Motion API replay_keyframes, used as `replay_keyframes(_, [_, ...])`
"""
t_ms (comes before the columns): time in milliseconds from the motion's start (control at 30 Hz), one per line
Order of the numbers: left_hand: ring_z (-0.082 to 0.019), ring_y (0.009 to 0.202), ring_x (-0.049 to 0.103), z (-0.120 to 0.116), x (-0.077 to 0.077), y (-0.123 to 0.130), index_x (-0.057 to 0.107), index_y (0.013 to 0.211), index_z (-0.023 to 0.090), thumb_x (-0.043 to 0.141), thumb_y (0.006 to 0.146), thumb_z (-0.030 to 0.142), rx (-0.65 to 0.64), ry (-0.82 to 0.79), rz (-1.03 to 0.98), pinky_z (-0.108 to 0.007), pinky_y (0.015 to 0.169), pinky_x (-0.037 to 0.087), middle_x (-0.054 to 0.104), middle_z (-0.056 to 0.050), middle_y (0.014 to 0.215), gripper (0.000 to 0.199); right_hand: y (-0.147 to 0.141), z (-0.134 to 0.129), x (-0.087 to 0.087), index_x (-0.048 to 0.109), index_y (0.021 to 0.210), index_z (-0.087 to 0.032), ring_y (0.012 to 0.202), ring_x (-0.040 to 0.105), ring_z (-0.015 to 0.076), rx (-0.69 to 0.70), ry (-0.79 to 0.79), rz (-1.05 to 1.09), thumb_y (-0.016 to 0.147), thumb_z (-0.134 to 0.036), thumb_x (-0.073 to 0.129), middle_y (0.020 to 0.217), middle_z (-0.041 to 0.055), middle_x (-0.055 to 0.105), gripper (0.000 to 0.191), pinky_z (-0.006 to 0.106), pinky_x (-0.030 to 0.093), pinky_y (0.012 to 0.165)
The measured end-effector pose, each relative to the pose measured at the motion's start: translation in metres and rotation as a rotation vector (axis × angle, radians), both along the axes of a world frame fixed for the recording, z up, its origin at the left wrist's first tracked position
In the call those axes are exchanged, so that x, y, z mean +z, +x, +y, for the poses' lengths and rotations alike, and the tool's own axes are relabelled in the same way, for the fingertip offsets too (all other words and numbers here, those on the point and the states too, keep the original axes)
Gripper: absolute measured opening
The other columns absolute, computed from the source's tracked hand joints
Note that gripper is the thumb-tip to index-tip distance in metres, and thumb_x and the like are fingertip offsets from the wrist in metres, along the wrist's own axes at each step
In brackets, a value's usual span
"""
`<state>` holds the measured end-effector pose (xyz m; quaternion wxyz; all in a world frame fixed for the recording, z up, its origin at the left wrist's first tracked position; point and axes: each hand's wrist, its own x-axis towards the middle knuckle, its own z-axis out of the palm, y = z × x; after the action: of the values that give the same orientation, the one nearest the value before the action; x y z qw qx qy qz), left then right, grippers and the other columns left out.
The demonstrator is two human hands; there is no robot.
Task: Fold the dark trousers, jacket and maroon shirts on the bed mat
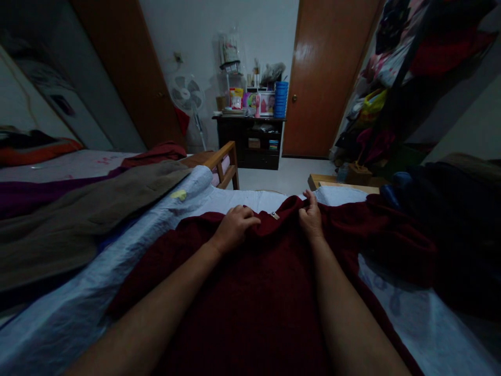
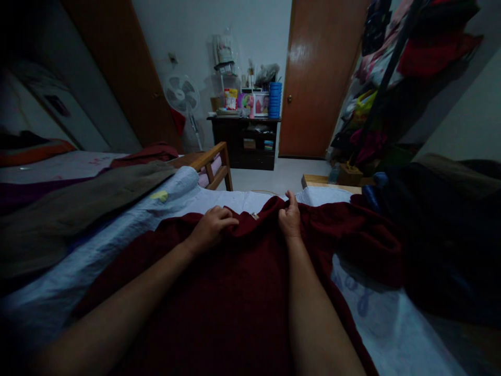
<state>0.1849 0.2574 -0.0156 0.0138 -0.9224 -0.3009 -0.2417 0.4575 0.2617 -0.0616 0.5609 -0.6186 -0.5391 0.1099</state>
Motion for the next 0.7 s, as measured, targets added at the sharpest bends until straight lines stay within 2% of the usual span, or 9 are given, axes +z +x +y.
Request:
replay_keyframes(100, [-0.020, 0.087, 0.052, -0.021, -0.010, -0.006, 0.068, 0.105, 0.026, 0.051, 0.088, 0.014, -0.025, 0.142, 0.041, -0.037, 0.081, 0.047, 0.062, -0.006, 0.096, 0.026, 0.008, 0.000, -0.002, 0.044, 0.136, -0.017, 0.116, 0.054, 0.0200, 0.143, -0.043, 0.020, 0.068, -0.010, 0.043, 0.126, 0.0101, 0.058, 0.069, 0.037, 0.038, 0.105])
replay_keyframes(167, [-0.020, 0.089, 0.054, -0.027, -0.016, -0.008, 0.064, 0.113, 0.025, 0.048, 0.089, 0.013, -0.013, 0.156, 0.018, -0.037, 0.081, 0.048, 0.062, -0.007, 0.099, 0.031, 0.012, -0.001, -0.001, 0.049, 0.132, -0.018, 0.113, 0.055, 0.0197, 0.202, -0.127, -0.048, 0.071, -0.012, 0.045, 0.122, 0.0089, 0.059, 0.061, 0.037, 0.040, 0.103])
replay_keyframes(267, [-0.021, 0.104, 0.055, -0.025, -0.023, -0.009, 0.050, 0.132, 0.021, 0.047, 0.079, 0.001, 0.059, 0.058, -0.052, -0.037, 0.091, 0.047, 0.060, -0.009, 0.116, 0.056, 0.016, -0.006, 0.006, 0.061, 0.117, -0.017, 0.105, 0.056, 0.0200, 0.263, -0.275, -0.251, 0.073, -0.015, 0.050, 0.110, 0.0081, 0.060, 0.045, 0.034, 0.041, 0.099])
replay_keyframes(333, [-0.023, 0.112, 0.053, -0.018, -0.025, -0.010, 0.047, 0.133, 0.018, 0.048, 0.068, -0.003, 0.145, -0.029, -0.075, -0.039, 0.097, 0.045, 0.057, -0.010, 0.126, 0.069, 0.018, -0.011, 0.014, 0.067, 0.103, -0.016, 0.101, 0.055, 0.0201, 0.285, -0.369, -0.381, 0.074, -0.017, 0.054, 0.106, 0.0085, 0.059, 0.032, 0.032, 0.042, 0.096])
replay_keyframes(367, [-0.024, 0.113, 0.052, -0.015, -0.026, -0.011, 0.051, 0.129, 0.017, 0.048, 0.064, -0.004, 0.191, -0.062, -0.072, -0.041, 0.097, 0.045, 0.057, -0.010, 0.127, 0.069, 0.018, -0.013, 0.019, 0.068, 0.098, -0.016, 0.101, 0.055, 0.0207, 0.279, -0.405, -0.436, 0.074, -0.018, 0.056, 0.108, 0.0092, 0.058, 0.027, 0.032, 0.042, 0.095])
replay_keyframes(467, [-0.029, 0.117, 0.049, -0.005, -0.025, -0.013, 0.063, 0.105, 0.019, 0.049, 0.058, -0.003, 0.269, -0.135, -0.059, -0.048, 0.100, 0.041, 0.058, -0.007, 0.130, 0.054, 0.015, -0.019, 0.036, 0.069, 0.093, -0.019, 0.115, 0.047, 0.0278, 0.172, -0.455, -0.577, 0.073, -0.021, 0.059, 0.131, 0.0097, 0.050, 0.022, 0.040, 0.037, 0.099])
replay_keyframes(567, [-0.028, 0.124, 0.046, 0.000, -0.020, -0.015, 0.061, 0.094, 0.019, 0.049, 0.060, 0.000, 0.192, -0.296, -0.182, -0.046, 0.104, 0.037, 0.059, -0.006, 0.129, 0.040, 0.011, -0.023, 0.051, 0.069, 0.090, -0.022, 0.130, 0.032, 0.0368, 0.072, -0.453, -0.650, 0.071, -0.019, 0.060, 0.146, 0.0049, 0.039, 0.022, 0.054, 0.027, 0.104])
replay_keyframes(633, [-0.024, 0.110, 0.056, 0.003, -0.015, -0.017, 0.057, 0.094, 0.019, 0.050, 0.069, 0.009, 0.123, -0.484, -0.318, -0.041, 0.097, 0.044, 0.065, -0.006, 0.114, 0.028, 0.009, -0.025, 0.058, 0.068, 0.088, -0.020, 0.127, 0.037, 0.0352, 0.117, -0.432, -0.600, 0.070, -0.018, 0.058, 0.138, 0.0073, 0.049, 0.021, 0.055, 0.026, 0.103])
replay_keyframes(700, [-0.021, 0.092, 0.062, 0.010, -0.009, -0.020, 0.055, 0.096, 0.019, 0.051, 0.075, 0.019, 0.104, -0.643, -0.465, -0.036, 0.085, 0.049, 0.067, -0.003, 0.098, 0.021, 0.010, -0.025, 0.061, 0.066, 0.091, -0.019, 0.110, 0.053, 0.0283, 0.245, -0.409, -0.443, 0.072, -0.020, 0.054, 0.115, 0.0086, 0.064, 0.022, 0.048, 0.037, 0.096])
